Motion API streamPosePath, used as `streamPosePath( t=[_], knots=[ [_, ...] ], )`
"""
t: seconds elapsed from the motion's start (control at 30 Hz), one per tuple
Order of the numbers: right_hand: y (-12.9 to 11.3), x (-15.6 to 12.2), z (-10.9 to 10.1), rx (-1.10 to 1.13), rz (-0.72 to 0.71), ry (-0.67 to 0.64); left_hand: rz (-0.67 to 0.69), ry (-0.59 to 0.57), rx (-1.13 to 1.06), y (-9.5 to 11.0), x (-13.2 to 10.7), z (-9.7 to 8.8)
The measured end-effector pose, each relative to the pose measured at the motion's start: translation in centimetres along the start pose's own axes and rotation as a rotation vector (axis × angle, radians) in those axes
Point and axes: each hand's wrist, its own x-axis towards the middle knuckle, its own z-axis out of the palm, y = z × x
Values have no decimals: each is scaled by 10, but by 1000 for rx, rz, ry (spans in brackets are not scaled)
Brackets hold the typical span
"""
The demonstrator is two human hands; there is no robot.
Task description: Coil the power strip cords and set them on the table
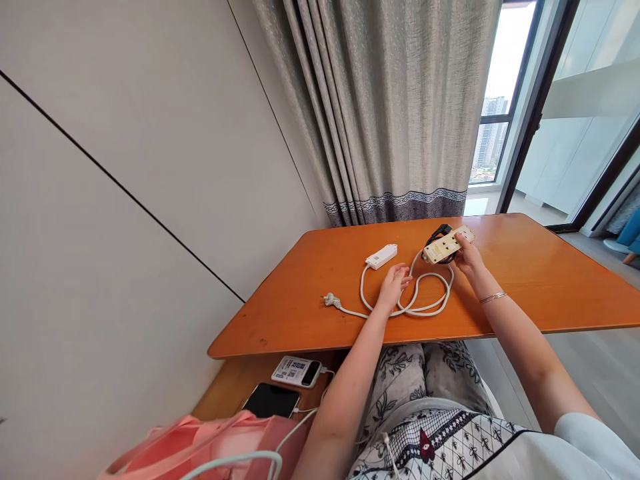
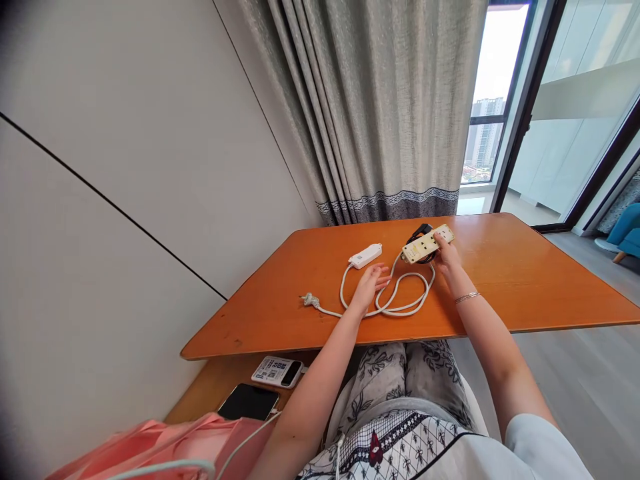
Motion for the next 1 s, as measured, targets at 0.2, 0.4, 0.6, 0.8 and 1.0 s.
streamPosePath(
  t=[0.2, 0.4, 0.6, 0.8, 1.0],
  knots=[
    [-36, 67, -38, -59, -184, 351, 301, -6, 552, -18, -18, 2],
    [-41, 101, -70, -145, -187, 558, 440, -30, 796, -19, -25, 4],
    [-29, 135, -78, -253, -157, 596, 445, -69, 806, -19, -25, 2],
    [-32, 154, -77, -408, -142, 640, 394, -109, 776, -14, -28, 1],
    [-37, 159, -83, -671, -196, 566, 344, -151, 788, -11, -29, 1]
  ],
)
